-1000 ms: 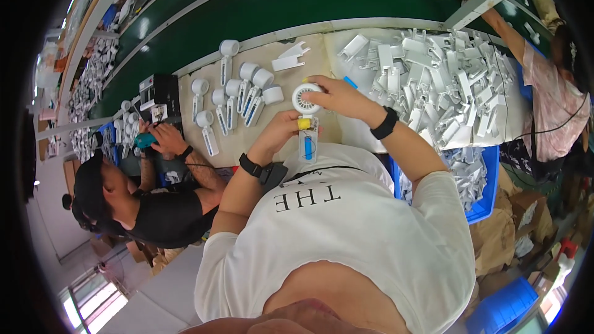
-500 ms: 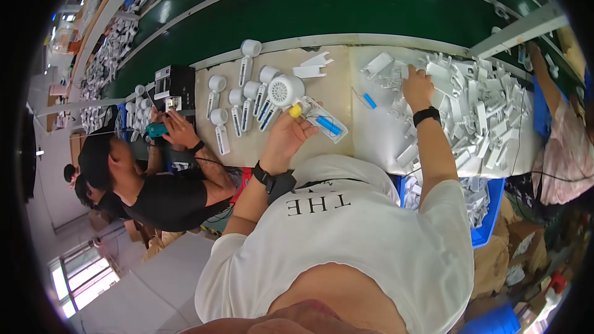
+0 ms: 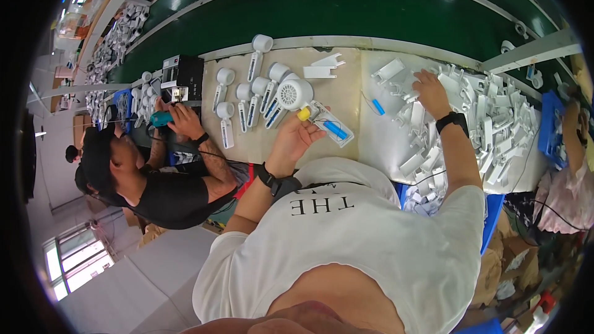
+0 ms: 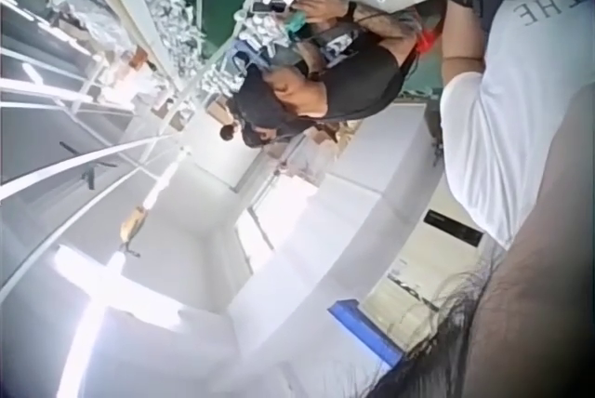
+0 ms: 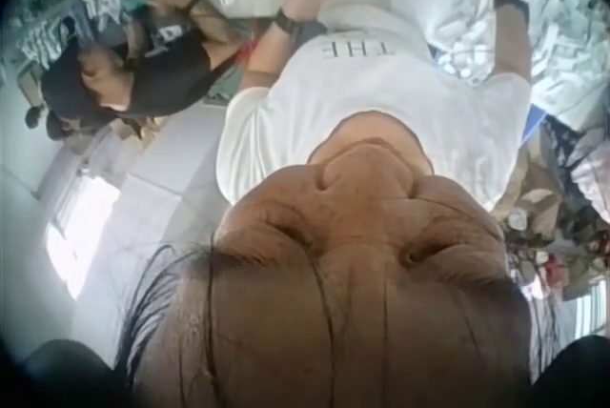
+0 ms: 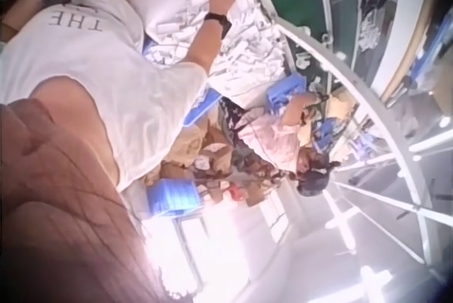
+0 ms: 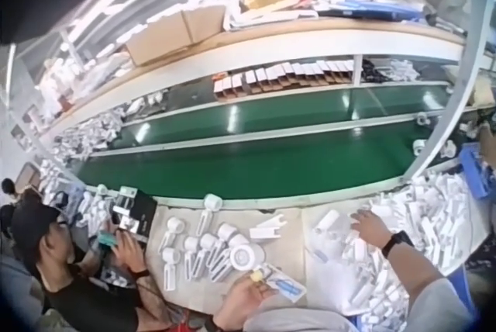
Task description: The person assembles handheld fans by picking up a fan body, inserting a battery, and fitting a fan head and a plastic cover together. After placing the assembled fan on the table, they reach into a blue bin to retrieve more plastic covers.
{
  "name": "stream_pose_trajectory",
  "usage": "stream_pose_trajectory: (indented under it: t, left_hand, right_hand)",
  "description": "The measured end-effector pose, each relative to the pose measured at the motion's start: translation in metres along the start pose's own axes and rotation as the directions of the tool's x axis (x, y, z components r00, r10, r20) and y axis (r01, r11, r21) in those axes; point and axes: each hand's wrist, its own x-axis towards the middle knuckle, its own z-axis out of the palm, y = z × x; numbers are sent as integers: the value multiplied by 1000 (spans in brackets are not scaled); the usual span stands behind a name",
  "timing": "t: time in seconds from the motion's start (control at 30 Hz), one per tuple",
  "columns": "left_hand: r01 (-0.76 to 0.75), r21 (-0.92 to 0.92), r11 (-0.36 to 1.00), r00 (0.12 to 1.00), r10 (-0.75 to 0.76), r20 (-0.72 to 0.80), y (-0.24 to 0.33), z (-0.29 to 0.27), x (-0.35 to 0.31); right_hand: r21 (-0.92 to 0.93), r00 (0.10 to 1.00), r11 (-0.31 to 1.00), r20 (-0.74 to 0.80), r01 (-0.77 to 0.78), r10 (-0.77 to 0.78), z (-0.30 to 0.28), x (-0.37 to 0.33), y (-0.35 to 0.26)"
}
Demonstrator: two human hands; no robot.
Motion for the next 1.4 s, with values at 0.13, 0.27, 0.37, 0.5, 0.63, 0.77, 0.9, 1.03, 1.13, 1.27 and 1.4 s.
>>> stream_pose_trajectory:
  t: [0.13,0.27,0.37,0.5,0.63,0.77,0.9,1.03,1.13,1.27,1.4]
  left_hand:
    - [-103,91,991,994,106,-29,-2,3,-2]
    - [-202,91,975,977,207,-52,-8,-4,0]
    - [-191,52,980,981,193,-32,-7,9,-2]
    - [-226,26,974,973,227,-41,-14,7,-5]
    - [-321,90,943,942,328,-78,-19,14,-13]
    - [-391,81,917,916,396,-56,-26,16,-18]
    - [-441,76,894,896,443,-21,-28,15,-22]
    - [-459,51,887,887,460,-24,-26,21,-27]
    - [-456,56,888,890,457,-12,-28,23,-32]
    - [-518,142,844,852,523,3,-27,26,-33]
    - [-599,278,751,773,633,-45,-20,33,-25]
  right_hand:
    - [10,997,999,-67,-43,43,-12,7,-18]
    - [837,755,211,310,-505,578,-68,25,-80]
    - [979,941,116,126,-170,314,-67,17,-137]
    - [910,992,407,-111,75,67,-112,10,-203]
    - [599,970,799,-219,49,104,-128,5,-226]
    - [474,918,875,-384,103,100,-129,7,-238]
    - [525,945,848,-308,68,114,-137,2,-245]
    - [491,931,866,-352,95,98,-138,-3,-248]
    - [429,912,896,-403,117,74,-138,-1,-252]
    - [373,907,926,-407,59,106,-136,6,-264]
    - [337,868,941,-475,29,144,-131,12,-274]
